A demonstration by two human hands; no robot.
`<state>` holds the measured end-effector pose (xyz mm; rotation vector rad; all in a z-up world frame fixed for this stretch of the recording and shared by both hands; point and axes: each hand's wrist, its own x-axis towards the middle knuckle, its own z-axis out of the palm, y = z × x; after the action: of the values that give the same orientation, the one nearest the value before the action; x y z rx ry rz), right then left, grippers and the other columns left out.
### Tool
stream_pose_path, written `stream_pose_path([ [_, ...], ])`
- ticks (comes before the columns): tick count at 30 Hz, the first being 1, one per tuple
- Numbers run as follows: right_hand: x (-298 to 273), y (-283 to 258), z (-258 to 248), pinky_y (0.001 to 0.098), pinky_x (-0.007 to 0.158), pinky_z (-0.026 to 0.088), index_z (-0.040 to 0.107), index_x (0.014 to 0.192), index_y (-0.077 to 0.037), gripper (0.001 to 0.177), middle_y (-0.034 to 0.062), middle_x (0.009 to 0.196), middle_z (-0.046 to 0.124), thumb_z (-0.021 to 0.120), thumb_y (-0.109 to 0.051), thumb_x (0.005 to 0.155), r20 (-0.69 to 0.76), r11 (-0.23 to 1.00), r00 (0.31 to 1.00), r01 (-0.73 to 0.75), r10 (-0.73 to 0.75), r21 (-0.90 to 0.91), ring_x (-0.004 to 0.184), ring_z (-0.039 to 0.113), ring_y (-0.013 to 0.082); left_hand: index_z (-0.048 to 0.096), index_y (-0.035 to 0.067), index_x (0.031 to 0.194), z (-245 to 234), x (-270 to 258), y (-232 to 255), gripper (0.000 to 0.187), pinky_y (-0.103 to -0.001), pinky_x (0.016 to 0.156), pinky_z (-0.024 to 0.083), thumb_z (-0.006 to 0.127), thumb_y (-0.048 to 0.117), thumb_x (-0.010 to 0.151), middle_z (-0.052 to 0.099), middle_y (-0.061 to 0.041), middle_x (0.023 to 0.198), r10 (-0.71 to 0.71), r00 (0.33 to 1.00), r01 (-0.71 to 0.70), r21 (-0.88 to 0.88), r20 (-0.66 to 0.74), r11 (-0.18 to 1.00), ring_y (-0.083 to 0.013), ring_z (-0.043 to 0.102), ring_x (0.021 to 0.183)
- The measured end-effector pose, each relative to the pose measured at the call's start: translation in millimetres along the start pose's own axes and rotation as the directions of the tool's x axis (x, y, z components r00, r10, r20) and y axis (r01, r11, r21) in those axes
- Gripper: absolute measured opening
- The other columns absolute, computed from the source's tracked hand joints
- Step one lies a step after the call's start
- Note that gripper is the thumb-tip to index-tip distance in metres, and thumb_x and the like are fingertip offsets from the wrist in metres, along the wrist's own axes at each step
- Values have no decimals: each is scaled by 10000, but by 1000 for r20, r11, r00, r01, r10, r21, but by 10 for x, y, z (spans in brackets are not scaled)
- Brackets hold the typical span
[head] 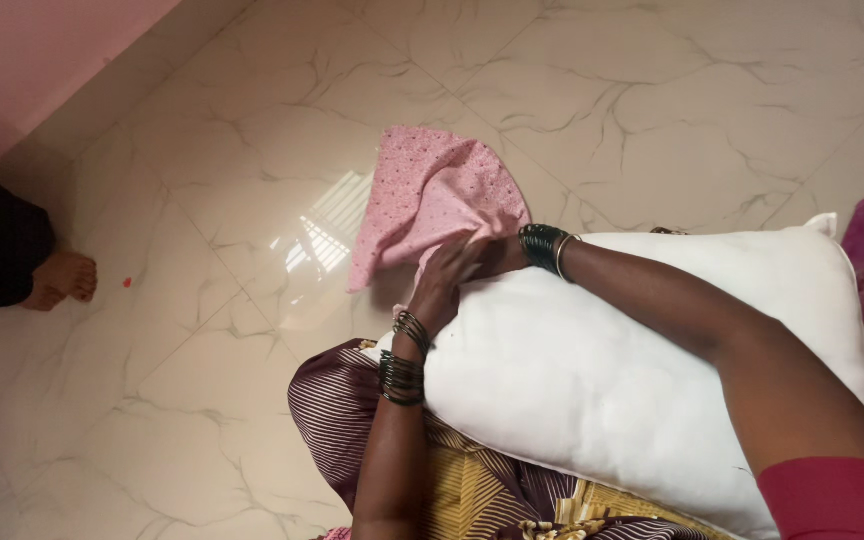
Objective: The person inserts white pillow inserts into three different patterned pillowcases one by one. They smooth the covers and adjust the pillows after each insertion.
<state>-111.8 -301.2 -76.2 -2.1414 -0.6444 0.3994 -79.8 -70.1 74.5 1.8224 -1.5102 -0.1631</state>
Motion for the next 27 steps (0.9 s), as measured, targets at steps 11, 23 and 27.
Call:
stream_pose_path([
  [11,-553,-234,-674,330,984,515,609,1330,7,461,129,1246,693,667,-99,885,-436,703,649,-222,624,675,1102,635,179,783,116,1074,-355,-403,-159,346,-393,1078,522,651,-99,836,661,-120,1352,-298,877,356,91,-378,930,-312,610,1283],
  [23,-1131,-666,-1101,259,1009,517,509,1513,-63,629,45,1399,634,561,48,896,-727,721,462,234,508,652,1162,628,111,697,89,1152,-168,-463,-351,305,-485,788,518,648,51,853,446,-191,1524,-412,751,644,434,-516,630,-366,589,1076],
  [27,-1256,-601,-1134,280,917,558,571,1421,-32,558,57,1282,675,580,63,872,-790,753,363,277,493,597,1060,667,127,604,82,1358,-81,-456,-156,496,-481,864,544,665,64,867,469,-170,1489,-364,810,527,297,-460,796,-387,582,1085],
])
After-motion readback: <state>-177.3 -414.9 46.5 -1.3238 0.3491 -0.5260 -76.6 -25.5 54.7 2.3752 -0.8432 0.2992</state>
